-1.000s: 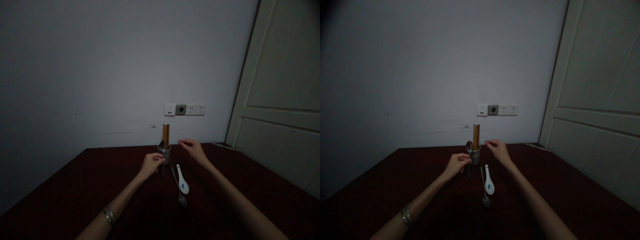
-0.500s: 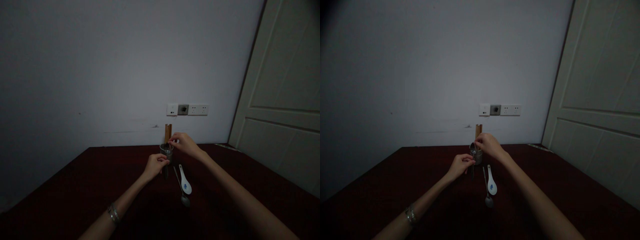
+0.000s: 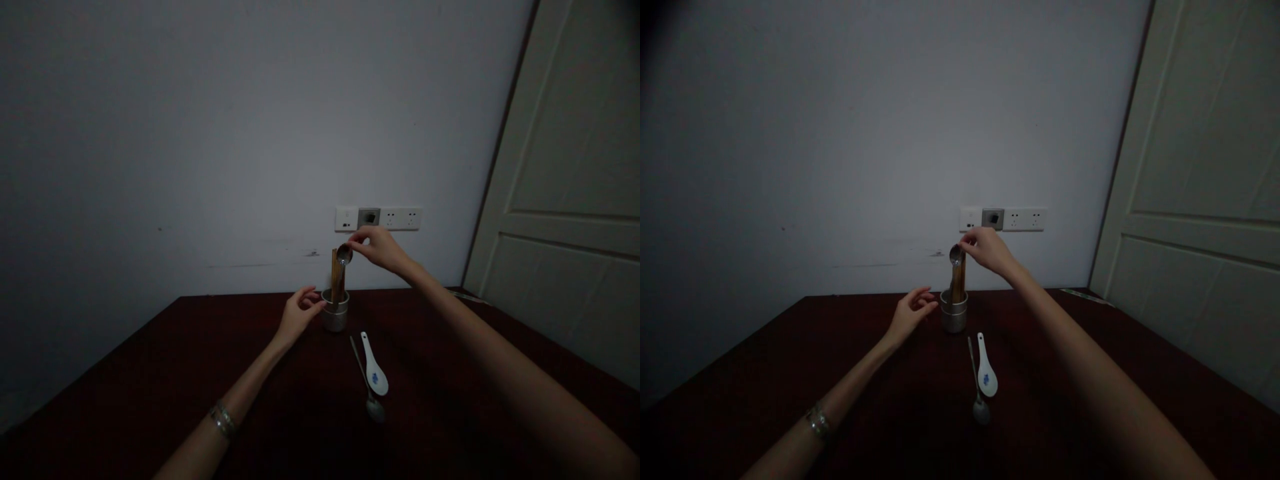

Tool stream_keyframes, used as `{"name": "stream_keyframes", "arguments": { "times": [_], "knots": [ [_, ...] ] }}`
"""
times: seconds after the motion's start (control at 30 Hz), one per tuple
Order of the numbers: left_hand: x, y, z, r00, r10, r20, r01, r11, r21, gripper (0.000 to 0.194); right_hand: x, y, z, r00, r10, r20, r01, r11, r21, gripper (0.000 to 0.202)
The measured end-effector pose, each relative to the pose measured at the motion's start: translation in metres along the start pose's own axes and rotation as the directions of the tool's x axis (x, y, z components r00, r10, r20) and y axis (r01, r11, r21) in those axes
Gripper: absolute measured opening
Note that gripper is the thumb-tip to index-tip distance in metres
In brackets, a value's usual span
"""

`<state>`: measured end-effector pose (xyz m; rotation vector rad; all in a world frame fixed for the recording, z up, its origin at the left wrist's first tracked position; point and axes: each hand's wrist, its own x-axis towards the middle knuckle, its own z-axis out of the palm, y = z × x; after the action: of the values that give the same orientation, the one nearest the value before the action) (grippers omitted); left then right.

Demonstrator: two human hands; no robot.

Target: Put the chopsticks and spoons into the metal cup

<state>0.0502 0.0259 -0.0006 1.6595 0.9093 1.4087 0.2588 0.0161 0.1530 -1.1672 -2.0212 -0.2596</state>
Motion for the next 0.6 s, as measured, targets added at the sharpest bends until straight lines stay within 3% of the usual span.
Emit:
{"name": "stream_keyframes", "arguments": {
  "times": [0.1, 0.23, 0.4, 0.6],
  "knots": [
    [0.015, -0.03, 0.001, 0.997, 0.007, -0.072, -0.003, 0.998, 0.063, 0.064, 0.017, 0.006, -0.001, 0.997, 0.021, -0.068, -0.026, 0.997, -0.076, 0.025],
    [0.024, -0.062, 0.015, 0.997, -0.066, -0.026, 0.068, 0.995, 0.069, 0.088, 0.03, 0.01, 0.01, 0.995, 0.045, -0.086, -0.06, 0.981, -0.183, 0.026],
    [0.027, -0.073, 0.031, 0.995, -0.098, -0.01, 0.098, 0.995, 0.0, 0.101, 0.029, 0.011, 0.033, 0.995, 0.095, 0.009, -0.089, 0.962, -0.26, 0.025],
    [0.031, -0.088, 0.036, 0.995, -0.083, 0.046, 0.086, 0.994, -0.068, 0.106, 0.022, 0.019, 0.064, 0.972, 0.184, 0.148, -0.149, 0.963, -0.224, 0.023]
  ]
}}
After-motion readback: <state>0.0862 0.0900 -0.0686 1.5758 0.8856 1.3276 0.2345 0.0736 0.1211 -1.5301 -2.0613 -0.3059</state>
